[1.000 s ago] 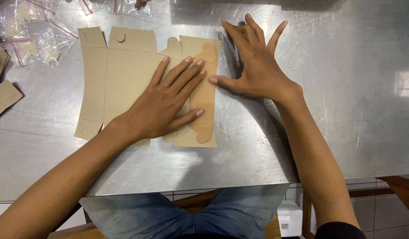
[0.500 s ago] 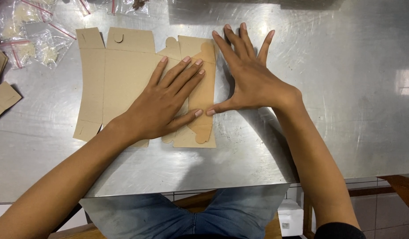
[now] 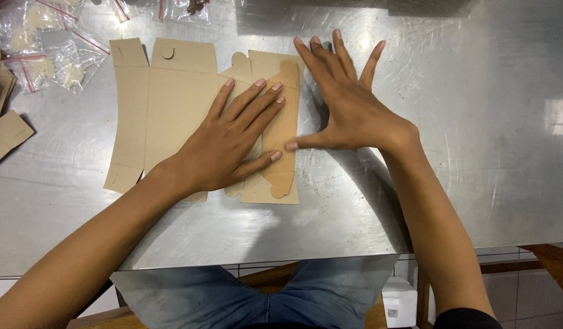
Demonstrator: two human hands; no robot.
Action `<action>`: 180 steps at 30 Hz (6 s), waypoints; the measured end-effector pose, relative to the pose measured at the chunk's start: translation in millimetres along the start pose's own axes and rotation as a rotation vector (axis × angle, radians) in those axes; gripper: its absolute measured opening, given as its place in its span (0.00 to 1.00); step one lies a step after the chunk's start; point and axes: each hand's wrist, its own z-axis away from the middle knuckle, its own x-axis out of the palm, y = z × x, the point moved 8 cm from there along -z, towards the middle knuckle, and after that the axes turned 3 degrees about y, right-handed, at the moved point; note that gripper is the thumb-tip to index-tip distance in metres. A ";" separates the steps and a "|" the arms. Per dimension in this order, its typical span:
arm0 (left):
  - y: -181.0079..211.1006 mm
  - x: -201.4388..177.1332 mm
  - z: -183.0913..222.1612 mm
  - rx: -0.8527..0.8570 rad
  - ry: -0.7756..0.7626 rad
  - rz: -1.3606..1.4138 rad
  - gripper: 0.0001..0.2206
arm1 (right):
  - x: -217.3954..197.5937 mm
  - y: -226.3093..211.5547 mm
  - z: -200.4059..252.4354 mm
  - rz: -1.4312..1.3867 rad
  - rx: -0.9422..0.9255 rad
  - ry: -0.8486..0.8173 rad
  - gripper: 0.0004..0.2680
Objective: The person folds a flat cardboard box template on a metal table, creasing the edges and tucking flaps to form a small rectangular box. The person handles the cardboard by hand without tools, repeating the folding steps to complete the box shape.
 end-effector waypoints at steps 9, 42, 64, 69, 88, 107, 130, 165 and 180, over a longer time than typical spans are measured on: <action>-0.1 -0.2 0.3 0.006 0.006 -0.010 0.34 | -2.8 15.0 -0.4 0.072 -0.074 0.192 0.36; -2.1 3.1 2.9 0.010 0.022 0.016 0.35 | 16.8 2.1 -0.8 0.028 0.041 -0.094 0.60; -5.8 3.3 1.6 -0.055 -0.026 0.117 0.34 | -2.7 26.8 -7.9 -0.032 -0.052 0.345 0.29; -10.8 -2.5 -1.4 -0.079 -0.036 0.282 0.34 | -5.8 22.6 -6.7 0.036 -0.089 0.422 0.23; -63.4 -26.6 -1.0 -0.301 0.111 0.210 0.33 | -11.7 -12.3 4.2 -0.156 0.110 0.481 0.30; -81.5 -55.3 -4.3 -0.393 0.040 0.154 0.46 | -35.2 23.1 8.5 -0.852 0.015 0.377 0.28; 43.7 -155.5 128.7 0.012 0.209 -0.331 0.17 | -59.6 -97.4 129.6 -0.183 -0.885 0.765 0.09; -52.6 -2.6 -29.7 -0.199 -0.011 0.258 0.42 | 2.2 -13.6 17.0 -0.179 -0.369 0.435 0.30; -48.9 1.3 -31.2 -0.175 -0.015 0.113 0.32 | 0.7 5.3 0.7 0.016 -0.192 0.376 0.33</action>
